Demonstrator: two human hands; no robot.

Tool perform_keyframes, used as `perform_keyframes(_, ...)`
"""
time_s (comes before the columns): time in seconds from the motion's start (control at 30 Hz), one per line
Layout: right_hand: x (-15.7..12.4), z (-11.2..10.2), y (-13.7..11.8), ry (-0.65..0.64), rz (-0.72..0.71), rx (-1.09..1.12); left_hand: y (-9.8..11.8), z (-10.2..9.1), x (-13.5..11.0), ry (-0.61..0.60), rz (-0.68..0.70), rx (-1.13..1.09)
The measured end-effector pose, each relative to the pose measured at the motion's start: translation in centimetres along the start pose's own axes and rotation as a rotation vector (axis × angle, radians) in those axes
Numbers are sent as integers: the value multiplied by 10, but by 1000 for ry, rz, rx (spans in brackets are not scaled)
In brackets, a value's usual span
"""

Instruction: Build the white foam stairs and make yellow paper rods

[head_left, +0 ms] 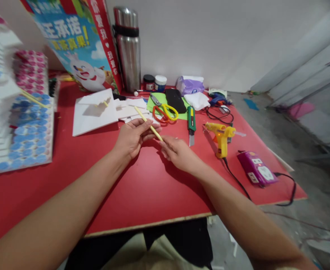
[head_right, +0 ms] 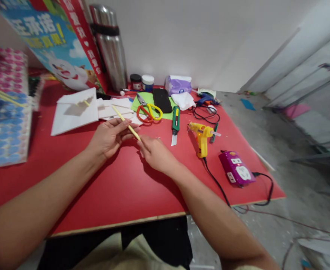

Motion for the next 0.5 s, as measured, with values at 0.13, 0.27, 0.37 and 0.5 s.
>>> perform_keyframes(0.13, -1, 0, -2, -118, 122, 248, 1, -1, 0, -54, 3, -32)
perform_keyframes(0.27, 0, 0, -3, -279, 312, 635, 2, -1, 1, -138, 25, -96)
perform_keyframes(0.37, 1, -1, -1, -356, 350, 755, 3, -1, 1, -117, 13, -87)
perform_keyframes(0.5, 1, -4, 4, -481, 345, 823, 3, -1, 1, -62, -28, -31)
Point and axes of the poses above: each hand's wrist, its own x-axis towards the middle knuckle, its own z-axis out of the palm, y = z × x, the point moved 1 cm from there along x, towards the middle knuckle, and after that the axes turned 15 degrees about z, right-handed, at the moved point
